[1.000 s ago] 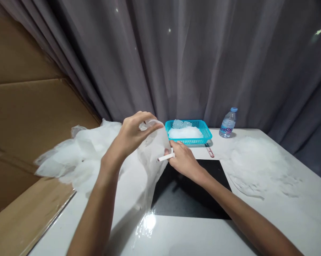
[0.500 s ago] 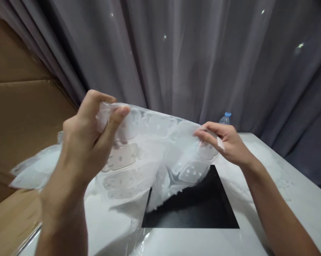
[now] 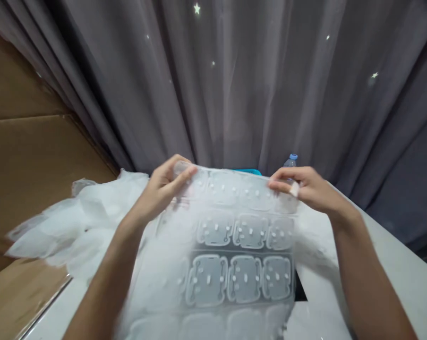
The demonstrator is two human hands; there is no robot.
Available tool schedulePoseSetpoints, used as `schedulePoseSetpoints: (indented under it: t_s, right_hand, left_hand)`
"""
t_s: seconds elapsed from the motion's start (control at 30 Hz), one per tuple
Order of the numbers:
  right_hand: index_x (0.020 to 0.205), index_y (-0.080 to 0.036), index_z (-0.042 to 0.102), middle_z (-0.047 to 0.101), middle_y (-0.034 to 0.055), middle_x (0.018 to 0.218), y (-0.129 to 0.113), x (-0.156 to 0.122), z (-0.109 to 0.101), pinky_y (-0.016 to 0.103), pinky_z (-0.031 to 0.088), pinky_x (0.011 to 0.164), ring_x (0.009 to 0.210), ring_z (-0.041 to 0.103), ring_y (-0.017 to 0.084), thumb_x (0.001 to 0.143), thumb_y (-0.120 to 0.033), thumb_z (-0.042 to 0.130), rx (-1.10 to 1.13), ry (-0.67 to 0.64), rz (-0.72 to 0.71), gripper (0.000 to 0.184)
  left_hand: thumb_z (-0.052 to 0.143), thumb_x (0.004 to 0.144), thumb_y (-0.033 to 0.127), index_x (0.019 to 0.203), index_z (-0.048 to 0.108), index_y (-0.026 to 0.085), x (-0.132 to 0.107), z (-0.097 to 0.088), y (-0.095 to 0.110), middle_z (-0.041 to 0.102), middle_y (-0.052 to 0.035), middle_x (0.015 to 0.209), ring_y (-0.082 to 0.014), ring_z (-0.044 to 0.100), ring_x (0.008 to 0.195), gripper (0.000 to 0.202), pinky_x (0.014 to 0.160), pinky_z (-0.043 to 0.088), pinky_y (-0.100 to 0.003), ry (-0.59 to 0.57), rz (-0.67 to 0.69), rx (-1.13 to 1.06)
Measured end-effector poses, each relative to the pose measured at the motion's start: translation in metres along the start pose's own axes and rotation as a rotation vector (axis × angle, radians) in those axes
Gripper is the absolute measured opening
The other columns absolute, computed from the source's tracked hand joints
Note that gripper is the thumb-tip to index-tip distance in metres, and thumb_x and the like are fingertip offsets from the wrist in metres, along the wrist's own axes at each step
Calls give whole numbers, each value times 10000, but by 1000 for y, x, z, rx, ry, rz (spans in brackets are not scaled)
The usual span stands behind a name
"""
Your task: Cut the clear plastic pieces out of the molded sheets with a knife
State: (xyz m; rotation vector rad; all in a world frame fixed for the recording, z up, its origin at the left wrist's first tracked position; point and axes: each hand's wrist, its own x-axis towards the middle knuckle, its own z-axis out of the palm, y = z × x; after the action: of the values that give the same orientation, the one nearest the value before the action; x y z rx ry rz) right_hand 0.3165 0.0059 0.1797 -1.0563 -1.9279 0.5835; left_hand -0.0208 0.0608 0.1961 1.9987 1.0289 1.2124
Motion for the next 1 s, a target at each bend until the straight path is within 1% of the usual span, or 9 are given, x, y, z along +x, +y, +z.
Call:
schedulePoseSetpoints:
  t_s: [0.07, 0.13, 0.3, 0.47, 0.63, 0.73, 0.83, 0.93, 1.0]
  right_hand:
    - [814, -187, 738, 740, 30, 820, 30, 12, 5, 281, 459, 682, 778, 647, 181, 953, -322, 641, -63, -207, 74, 217]
    - [786, -179, 734, 753, 29, 833, 58, 21, 13, 275, 446, 700, 790, 649, 180, 908, -192, 591, -156, -331, 159, 189]
    - [735, -174, 736, 741, 18, 764, 101, 29, 34, 258, 376, 673, 753, 626, 177, 753, -14, 531, -255, -381, 258, 260]
    - [747, -169, 731, 748, 26, 771, 113, 28, 41, 260, 350, 656, 756, 621, 173, 756, 14, 533, -290, -433, 293, 269]
    - [837, -179, 727, 763, 25, 773, 109, 26, 44, 251, 405, 646, 723, 648, 168, 894, -111, 606, -240, -538, 304, 149]
    - [939, -181, 745, 736, 18, 735, 107, 22, 44, 266, 450, 625, 647, 640, 177, 908, -247, 698, -235, -567, 317, 86]
    - [1178, -194, 732, 756, 89, 1001, 100, 17, 52, 336, 518, 791, 900, 693, 250, 853, -373, 807, -278, -479, 291, 379]
    - [1463, -288, 577, 648, 122, 1369, 85, 18, 77, 442, 447, 1053, 1291, 550, 335, 799, -493, 866, -311, -286, 96, 752]
    - [1515, -330, 521, 656, 93, 1354, 78, 22, 98, 421, 449, 1044, 1283, 543, 315, 835, -480, 844, -273, -254, -37, 768]
  left_hand:
    - [673, 934, 586, 977, 569, 229, 10, 8, -34, 581, 49, 626, -119, 561, 433, 374, 347, 428, -210, -204, -142, 21]
    - [635, 933, 632, 1001, 545, 222, 15, 20, -65, 632, 29, 651, -141, 600, 451, 425, 374, 465, -232, -301, -178, 78]
    - [600, 930, 668, 1005, 537, 192, 17, 43, -115, 667, -14, 699, -155, 628, 516, 486, 446, 483, -245, -329, -212, 120]
    - [632, 905, 655, 1008, 568, 187, 19, 40, -138, 700, -37, 803, -190, 675, 692, 483, 599, 525, -273, -337, -236, 151]
    - [766, 812, 571, 748, 671, 183, 14, 34, -136, 714, -49, 754, -215, 667, 715, 404, 655, 511, -295, -479, -280, 197]
    - [676, 879, 554, 861, 761, 180, 12, 42, -123, 781, -77, 938, -242, 704, 887, 383, 801, 534, -316, -565, -252, 188]
    - [595, 934, 557, 935, 766, 190, 11, 56, -107, 777, -82, 1044, -252, 691, 983, 406, 882, 519, -333, -590, -199, 191]
    - [606, 938, 576, 930, 762, 202, 11, 70, -90, 762, -82, 1058, -261, 673, 1003, 406, 909, 508, -340, -626, -152, 194]
    - [598, 944, 596, 952, 758, 206, 11, 73, -80, 752, -83, 1072, -270, 658, 1036, 422, 936, 499, -343, -641, -136, 196]
